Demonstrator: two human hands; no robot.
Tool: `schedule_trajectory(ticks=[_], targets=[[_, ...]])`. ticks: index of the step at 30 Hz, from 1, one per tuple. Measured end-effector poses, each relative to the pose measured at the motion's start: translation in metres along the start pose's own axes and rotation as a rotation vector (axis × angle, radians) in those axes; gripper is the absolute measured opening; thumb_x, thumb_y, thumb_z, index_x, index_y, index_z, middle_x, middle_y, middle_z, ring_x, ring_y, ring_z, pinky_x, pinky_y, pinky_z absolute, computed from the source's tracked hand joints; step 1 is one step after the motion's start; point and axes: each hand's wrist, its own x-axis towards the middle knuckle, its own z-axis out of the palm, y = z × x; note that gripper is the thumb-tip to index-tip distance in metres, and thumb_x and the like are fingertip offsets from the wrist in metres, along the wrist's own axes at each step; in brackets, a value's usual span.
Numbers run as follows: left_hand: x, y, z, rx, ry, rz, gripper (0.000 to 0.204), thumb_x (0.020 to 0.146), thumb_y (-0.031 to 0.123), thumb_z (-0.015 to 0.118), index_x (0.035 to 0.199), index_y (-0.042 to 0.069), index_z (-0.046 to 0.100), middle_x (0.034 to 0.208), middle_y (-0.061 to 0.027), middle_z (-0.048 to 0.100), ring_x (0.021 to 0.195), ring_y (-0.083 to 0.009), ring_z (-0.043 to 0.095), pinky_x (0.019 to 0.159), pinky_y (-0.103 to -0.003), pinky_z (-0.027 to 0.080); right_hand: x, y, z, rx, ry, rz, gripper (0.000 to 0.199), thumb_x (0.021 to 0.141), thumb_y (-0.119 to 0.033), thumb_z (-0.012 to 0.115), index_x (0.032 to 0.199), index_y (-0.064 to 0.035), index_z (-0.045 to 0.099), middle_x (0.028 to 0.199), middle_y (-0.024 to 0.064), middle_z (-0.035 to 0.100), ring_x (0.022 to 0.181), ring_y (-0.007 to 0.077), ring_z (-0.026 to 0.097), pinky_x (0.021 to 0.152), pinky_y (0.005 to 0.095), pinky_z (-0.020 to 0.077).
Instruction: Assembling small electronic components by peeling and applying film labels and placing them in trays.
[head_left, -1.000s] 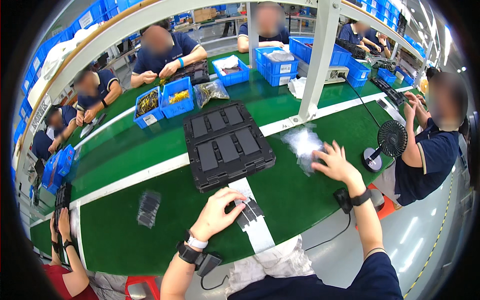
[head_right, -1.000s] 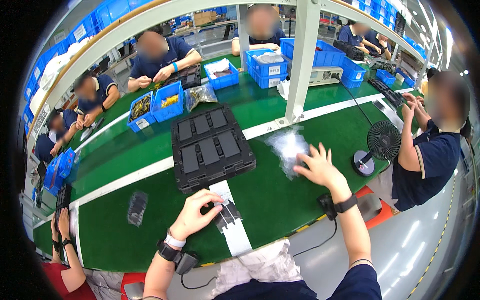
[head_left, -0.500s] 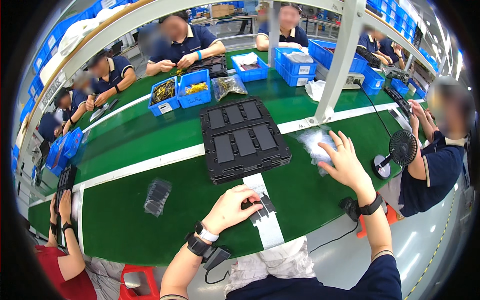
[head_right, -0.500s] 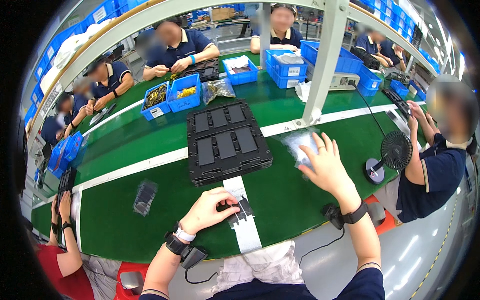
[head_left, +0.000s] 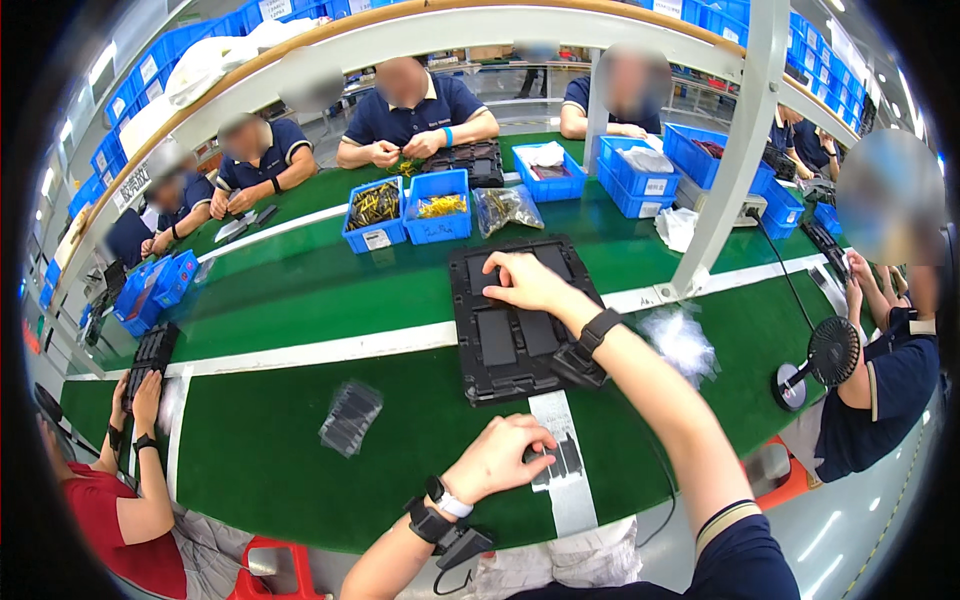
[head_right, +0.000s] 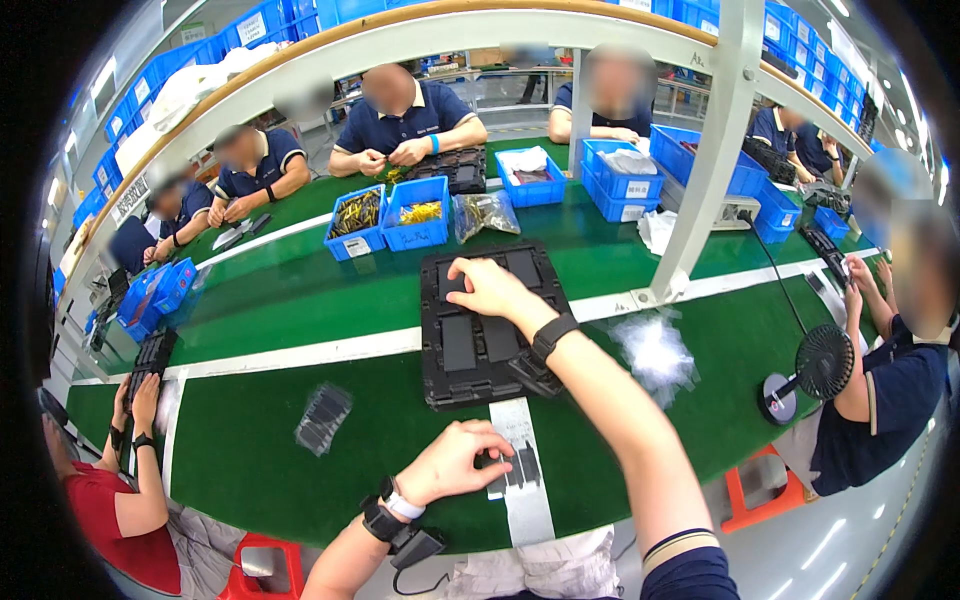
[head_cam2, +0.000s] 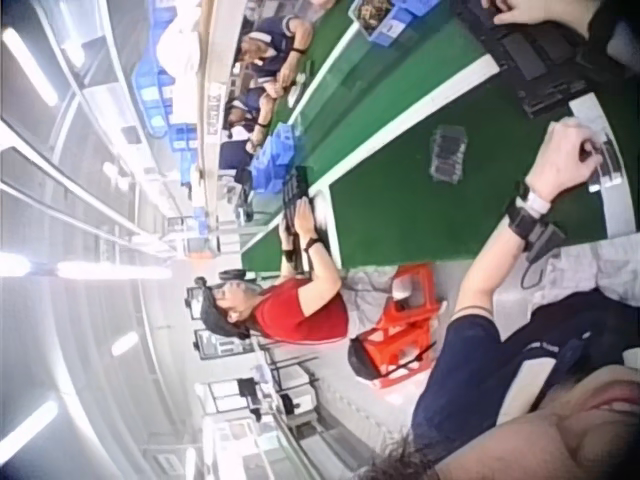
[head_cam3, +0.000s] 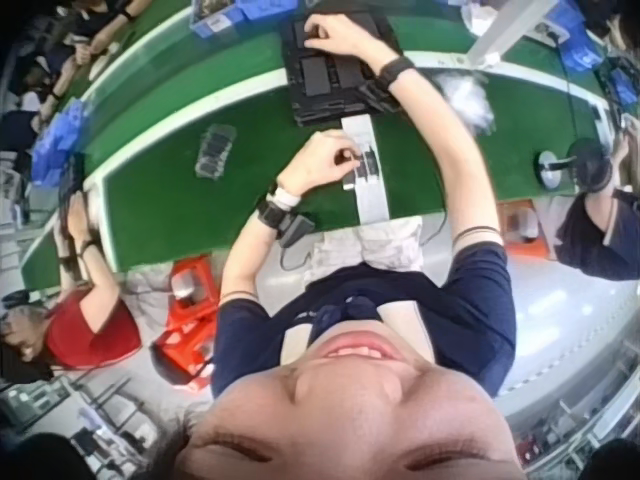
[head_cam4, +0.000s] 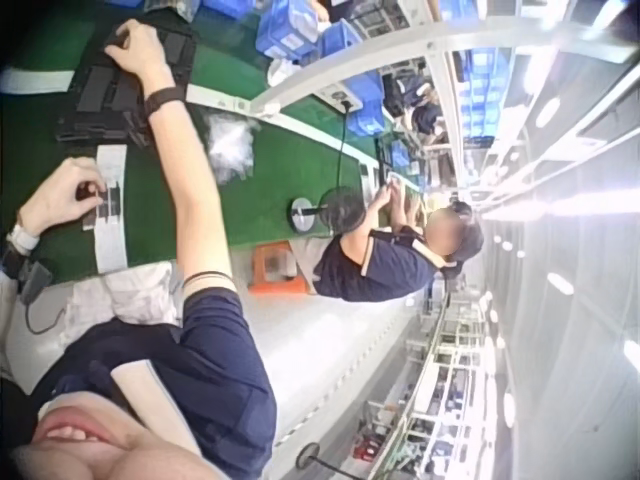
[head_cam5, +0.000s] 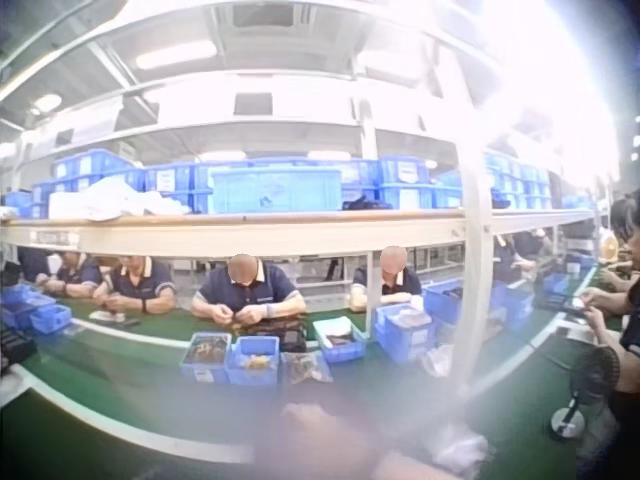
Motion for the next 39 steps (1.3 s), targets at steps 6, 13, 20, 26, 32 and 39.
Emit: schedule_trajectory(ticks=[6,13,20,26,32,39], targets=[[0.0,-0.003,0.003,-0.017,0.057,0.03,0.009,0.072,0.008,0.065,0.081,0.005,0.065,0.07,-0.0063,0.058,0.064,-0.0174,0.057,0.06,-0.029,0.047,0.006,-0.003,0.018,0.026,0.181,0.308,0.046,0.056,-0.035,0.08,0.089,-0.0138,0.058,0.063,0.0001,0.058,0.063,0.0166,0.059,0.059,0.0328,0.0461],[0.003,0.005,-0.006,-0.05,0.134,0.024,0.006,0.074,0.006,0.065,0.081,0.005,0.065,0.068,-0.0049,0.057,0.062,-0.0156,0.054,0.056,-0.027,0.045,0.01,-0.006,0.026,0.039,0.261,0.284,0.046,0.062,-0.04,0.077,0.092,-0.0116,0.057,0.06,0.0014,0.057,0.059,0.0157,0.058,0.056,0.0328,0.0453],[0.011,0.008,-0.002,-0.444,0.332,-0.068,0.02,0.08,0.004,0.06,0.1,0.001,0.06,0.076,-0.003,0.057,0.068,-0.0098,0.054,0.064,-0.023,0.045,-0.002,0.018,0.01,0.418,0.515,0.174,0.032,0.076,-0.033,0.068,0.083,-0.0035,0.059,0.06,0.0071,0.061,0.052,0.0153,0.058,0.051,0.0292,0.0448],[0.002,0.002,-0.018,-1.155,0.547,-0.259,0.053,0.095,0.044,0.028,0.125,0.002,0.038,0.107,-0.0117,0.055,0.095,-0.0201,0.057,0.083,-0.032,0.045,-0.094,-0.087,-0.035,-0.051,0.214,-0.566,0.025,0.075,-0.033,0.067,0.083,-0.0116,0.059,0.07,0.0063,0.062,0.059,0.0217,0.061,0.051,0.0321,0.047],[0.005,0.005,-0.015,-0.839,0.507,-0.186,0.023,0.091,0.018,0.051,0.105,-0.001,0.056,0.092,-0.0068,0.061,0.085,-0.0123,0.058,0.078,-0.025,0.047,-0.156,-0.077,-0.018,0.032,0.034,-0.345,0.037,0.075,-0.034,0.067,0.102,-0.0127,0.055,0.061,0.0022,0.059,0.05,0.0192,0.059,0.045,0.0288,0.0441],[0.004,0.001,-0.004,-0.173,0.38,-0.058,0.023,0.082,0.011,0.061,0.101,-0.001,0.056,0.088,-0.0134,0.063,0.079,-0.0207,0.064,0.07,-0.029,0.048,-0.151,-0.076,-0.008,0.215,0.075,-0.293,0.024,0.075,-0.012,0.065,0.099,-0.006,0.061,0.091,0.0083,0.06,0.079,0.0227,0.061,0.066,0.0298,0.0502]])
